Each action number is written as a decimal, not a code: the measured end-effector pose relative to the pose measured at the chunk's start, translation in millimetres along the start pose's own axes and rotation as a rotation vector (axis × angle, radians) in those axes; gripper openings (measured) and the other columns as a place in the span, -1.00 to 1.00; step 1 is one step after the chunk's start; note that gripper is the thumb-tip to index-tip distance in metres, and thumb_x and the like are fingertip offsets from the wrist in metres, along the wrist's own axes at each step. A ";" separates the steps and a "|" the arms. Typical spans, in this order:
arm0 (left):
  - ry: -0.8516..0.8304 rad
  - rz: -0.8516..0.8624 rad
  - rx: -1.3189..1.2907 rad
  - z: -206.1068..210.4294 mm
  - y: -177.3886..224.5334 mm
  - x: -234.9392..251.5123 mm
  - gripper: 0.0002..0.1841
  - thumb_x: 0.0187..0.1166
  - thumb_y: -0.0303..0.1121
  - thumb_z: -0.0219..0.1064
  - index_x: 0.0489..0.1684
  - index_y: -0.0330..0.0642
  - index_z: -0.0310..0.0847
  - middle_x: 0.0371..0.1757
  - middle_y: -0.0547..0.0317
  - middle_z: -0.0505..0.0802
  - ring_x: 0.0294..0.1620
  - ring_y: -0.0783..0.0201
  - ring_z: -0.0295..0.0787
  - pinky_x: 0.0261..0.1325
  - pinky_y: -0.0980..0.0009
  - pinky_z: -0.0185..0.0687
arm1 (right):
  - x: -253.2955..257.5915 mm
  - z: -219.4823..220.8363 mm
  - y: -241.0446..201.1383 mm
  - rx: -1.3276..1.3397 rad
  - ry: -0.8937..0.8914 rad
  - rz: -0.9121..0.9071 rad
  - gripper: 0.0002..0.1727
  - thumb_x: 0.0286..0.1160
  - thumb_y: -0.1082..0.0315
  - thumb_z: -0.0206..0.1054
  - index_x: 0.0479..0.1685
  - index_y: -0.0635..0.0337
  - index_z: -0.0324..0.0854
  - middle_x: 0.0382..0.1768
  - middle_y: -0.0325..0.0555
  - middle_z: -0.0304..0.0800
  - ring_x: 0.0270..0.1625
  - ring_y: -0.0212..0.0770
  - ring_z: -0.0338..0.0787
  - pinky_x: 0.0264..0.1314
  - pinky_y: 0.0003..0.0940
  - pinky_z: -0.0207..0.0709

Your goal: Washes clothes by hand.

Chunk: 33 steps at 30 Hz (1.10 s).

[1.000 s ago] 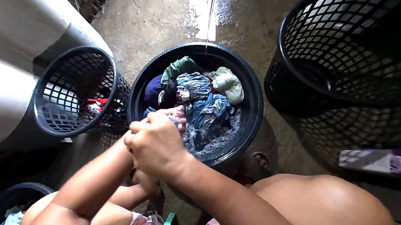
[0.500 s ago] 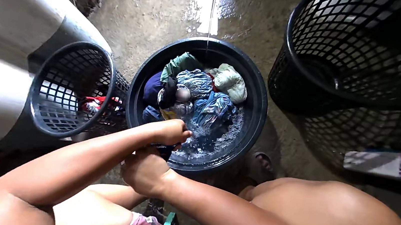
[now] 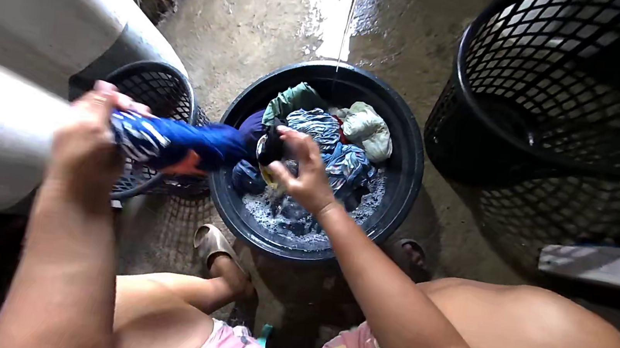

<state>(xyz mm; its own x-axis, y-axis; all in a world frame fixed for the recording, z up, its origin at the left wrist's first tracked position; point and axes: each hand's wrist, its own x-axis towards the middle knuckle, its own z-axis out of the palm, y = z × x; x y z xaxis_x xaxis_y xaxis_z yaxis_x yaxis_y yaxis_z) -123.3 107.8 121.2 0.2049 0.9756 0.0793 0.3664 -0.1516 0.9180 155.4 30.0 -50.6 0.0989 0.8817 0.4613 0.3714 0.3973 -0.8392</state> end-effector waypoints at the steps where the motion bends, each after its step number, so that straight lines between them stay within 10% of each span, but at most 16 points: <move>1: 0.199 0.083 0.051 -17.2 11.5 0.7 -0.63 0.92 -0.03 -0.16 -0.13 0.11 0.55 -0.18 0.51 0.82 -0.05 0.46 0.80 0.16 0.35 0.75 | 7.5 -16.7 15.4 -0.095 0.019 0.213 -0.40 0.42 0.26 0.46 0.52 0.14 0.60 0.50 0.13 0.62 0.59 0.13 0.54 0.68 0.14 0.35; 4: 0.543 0.017 0.484 -48.0 13.8 -4.6 -0.54 0.88 0.00 -0.03 0.40 -0.19 0.47 0.27 0.18 0.76 0.34 0.39 0.68 0.47 0.31 0.55 | -1.9 -47.8 67.1 -0.224 0.131 0.754 -0.21 0.21 0.34 0.57 0.60 0.25 0.48 0.62 0.44 0.33 0.60 0.44 0.43 0.57 0.35 0.38; 7: 0.354 -0.073 0.799 -56.7 -11.5 -9.2 -0.41 0.75 -0.01 0.17 0.55 -0.32 0.43 0.63 -0.50 0.43 0.74 -0.38 0.19 0.71 -0.32 0.04 | -33.1 -48.5 111.0 -0.192 0.136 1.002 0.01 0.23 0.25 0.70 0.79 0.15 0.24 0.69 0.56 0.15 0.66 0.52 0.33 0.59 0.39 0.34; 14: -0.201 -0.080 0.668 81.0 -63.1 -21.6 -0.53 0.69 -0.25 0.33 0.49 -0.33 0.54 0.63 -0.25 0.54 0.62 -0.16 0.49 0.59 -0.12 0.43 | -15.4 -50.1 87.7 -0.145 -0.210 0.897 -0.62 0.69 0.35 0.21 0.36 0.31 0.67 0.34 0.41 0.70 0.49 0.37 0.62 0.53 0.43 0.36; 18: -0.450 -0.028 0.428 166.4 -81.3 -34.0 0.00 0.29 -0.33 0.69 0.84 -0.05 0.16 0.87 -0.06 0.20 0.69 -0.08 0.39 0.49 -0.14 0.54 | 13.6 -41.2 39.2 0.003 -0.466 0.683 -0.74 0.54 0.33 0.31 0.05 0.25 0.79 0.02 0.26 0.82 0.17 0.21 0.77 0.24 0.36 0.54; 20: -0.515 -0.075 0.286 186.2 -92.1 -35.9 0.03 0.26 -0.52 0.64 0.86 0.08 0.13 0.79 0.04 0.35 0.56 0.03 0.57 0.36 -0.07 0.71 | 20.7 -37.6 15.9 0.056 -0.583 0.601 -0.79 0.52 0.35 0.34 -0.02 0.25 0.79 -0.09 0.19 0.82 0.04 0.12 0.78 0.13 0.29 0.56; 24: -0.561 -0.065 0.583 181.4 -127.8 -35.4 -0.33 0.26 -0.60 0.56 0.50 -0.11 0.58 0.29 -0.17 0.71 0.29 -0.09 0.71 0.35 -0.10 0.65 | 19.7 -39.5 9.6 -0.268 -0.736 0.640 -0.73 0.44 0.32 0.44 0.10 0.06 0.84 0.08 0.15 0.86 0.23 0.18 0.79 0.25 0.38 0.58; 28: -0.603 -0.213 0.925 186.8 -157.9 -50.7 -0.52 0.36 -0.49 0.52 0.34 -0.07 0.71 0.40 -0.20 0.66 0.45 -0.27 0.56 0.39 -0.20 0.58 | 4.6 -25.2 24.3 -0.529 -0.655 0.842 -0.74 0.37 0.31 0.45 0.01 0.12 0.83 0.09 0.19 0.86 0.21 0.28 0.81 0.12 0.44 0.60; 33: -0.875 -0.309 0.906 233.2 -196.2 -54.7 -0.49 0.55 -0.39 0.39 0.55 -0.08 0.58 0.66 -0.19 0.51 0.65 -0.29 0.40 0.59 -0.25 0.39 | -33.2 10.2 81.4 -0.523 -1.006 0.969 -0.52 0.60 0.14 0.35 0.41 0.20 0.67 0.51 0.26 0.61 0.59 0.26 0.56 0.53 0.41 0.40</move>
<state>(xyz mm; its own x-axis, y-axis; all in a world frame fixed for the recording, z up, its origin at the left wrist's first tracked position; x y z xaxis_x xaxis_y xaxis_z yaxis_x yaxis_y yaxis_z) 5.3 47.1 -153.8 0.3974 0.6140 -0.6820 0.9142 -0.3288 0.2368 172.9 35.7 -137.1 -0.0866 0.6310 -0.7709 0.8376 -0.3728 -0.3993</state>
